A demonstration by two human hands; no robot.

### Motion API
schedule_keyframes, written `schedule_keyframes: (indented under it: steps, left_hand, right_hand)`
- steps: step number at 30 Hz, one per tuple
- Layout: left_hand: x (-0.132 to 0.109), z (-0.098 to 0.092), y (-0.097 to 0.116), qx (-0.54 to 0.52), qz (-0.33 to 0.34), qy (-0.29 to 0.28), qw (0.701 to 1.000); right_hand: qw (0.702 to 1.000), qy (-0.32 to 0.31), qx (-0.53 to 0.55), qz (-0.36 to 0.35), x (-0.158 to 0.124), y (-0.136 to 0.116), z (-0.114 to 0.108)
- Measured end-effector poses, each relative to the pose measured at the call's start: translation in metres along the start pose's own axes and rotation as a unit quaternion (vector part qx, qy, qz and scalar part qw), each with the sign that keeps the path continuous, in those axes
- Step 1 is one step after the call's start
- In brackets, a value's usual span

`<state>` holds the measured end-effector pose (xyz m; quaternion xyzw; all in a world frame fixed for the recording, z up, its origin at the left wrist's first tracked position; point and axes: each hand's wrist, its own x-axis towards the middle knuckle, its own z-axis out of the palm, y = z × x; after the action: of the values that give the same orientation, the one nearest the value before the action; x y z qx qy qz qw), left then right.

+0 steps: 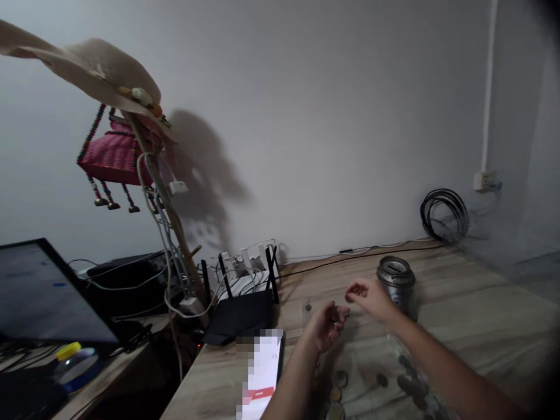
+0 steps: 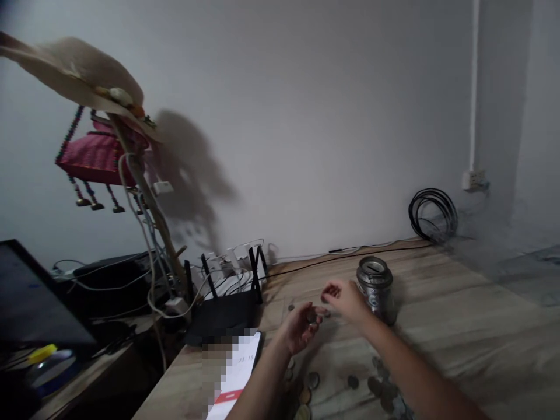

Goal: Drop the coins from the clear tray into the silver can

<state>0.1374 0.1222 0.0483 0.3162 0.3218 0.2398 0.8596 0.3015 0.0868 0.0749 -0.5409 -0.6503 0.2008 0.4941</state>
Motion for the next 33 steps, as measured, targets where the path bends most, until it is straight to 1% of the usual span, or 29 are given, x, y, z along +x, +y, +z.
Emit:
schedule_keyframes:
  steps: [2,4,5,6,7,8,9,11,12,14,17,20,22,23,24,25,26,27,28,29,31,32,33]
  left_hand:
    - [0.001,-0.002,0.000,-0.023,0.029,0.022,0.999]
    - [0.001,-0.003,0.000,-0.041,0.053,0.046,0.997]
    - [0.002,-0.003,-0.001,-0.043,0.064,0.054,0.996]
    - [0.002,-0.003,-0.001,-0.041,0.073,0.058,0.995]
    - [0.003,-0.003,-0.002,-0.032,0.082,0.061,0.994]
    - [0.003,-0.003,-0.002,-0.020,0.089,0.064,0.994]
    - [0.004,-0.004,-0.002,-0.007,0.094,0.066,0.993]
    - [0.004,-0.004,-0.003,0.013,0.101,0.073,0.992]
    - [0.004,-0.005,-0.003,0.019,0.103,0.076,0.992]
    - [0.004,-0.005,-0.002,0.025,0.111,0.079,0.990]
    - [0.002,-0.005,-0.001,0.038,0.123,0.076,0.989]
    - [0.002,-0.004,0.000,0.039,0.123,0.083,0.988]
    - [0.003,-0.004,0.001,0.031,0.129,0.092,0.987]
    - [0.003,-0.005,0.002,0.028,0.136,0.098,0.985]
    - [0.003,-0.006,0.002,0.027,0.146,0.104,0.983]
    - [0.004,-0.006,0.003,0.028,0.156,0.112,0.981]
    - [0.004,-0.007,0.004,0.029,0.164,0.120,0.979]
    - [0.004,-0.008,0.004,0.029,0.171,0.128,0.977]
    - [0.003,-0.009,0.005,0.029,0.177,0.134,0.975]
    - [0.002,-0.010,0.005,0.028,0.181,0.139,0.973]
    - [0.001,-0.011,0.005,0.027,0.186,0.144,0.972]
    - [0.001,-0.011,0.005,0.027,0.187,0.144,0.971]
    - [0.001,-0.012,0.005,0.027,0.187,0.143,0.971]
  right_hand:
    - [0.990,0.113,-0.079,-0.031,0.001,-0.008,-0.030]
    - [0.959,0.224,-0.169,-0.044,0.002,-0.010,-0.063]
    - [0.939,0.266,-0.213,-0.036,0.002,-0.008,-0.077]
    - [0.923,0.293,-0.250,-0.020,0.003,-0.005,-0.089]
    - [0.911,0.304,-0.278,0.000,0.004,0.000,-0.099]
    - [0.907,0.300,-0.294,0.017,0.006,0.007,-0.105]
    - [0.910,0.286,-0.299,0.027,0.007,0.013,-0.109]
    - [0.919,0.256,-0.298,0.031,0.010,0.025,-0.110]
    - [0.918,0.251,-0.304,0.029,0.012,0.029,-0.108]
    - [0.906,0.260,-0.332,0.028,0.013,0.033,-0.105]
    - [0.890,0.269,-0.367,0.035,0.013,0.032,-0.105]
    - [0.890,0.266,-0.370,0.029,0.010,0.025,-0.107]
    - [0.883,0.294,-0.366,-0.021,0.007,0.016,-0.100]
    - [0.881,0.305,-0.357,-0.061,0.006,0.011,-0.092]
    - [0.885,0.299,-0.343,-0.102,0.004,0.007,-0.082]
    - [0.897,0.269,-0.324,-0.137,0.002,0.004,-0.068]
    - [0.914,0.217,-0.303,-0.162,0.001,0.003,-0.053]
    - [0.934,0.134,-0.284,-0.170,-0.001,0.005,-0.037]
    - [0.947,0.043,-0.273,-0.162,-0.002,0.009,-0.021]
    - [0.951,-0.042,-0.269,-0.148,-0.003,0.016,-0.007]
    - [0.941,-0.180,-0.258,-0.125,-0.004,0.032,0.014]
    - [0.931,-0.230,-0.257,-0.115,-0.005,0.040,0.019]
    - [0.922,-0.266,-0.259,-0.108,-0.005,0.048,0.022]
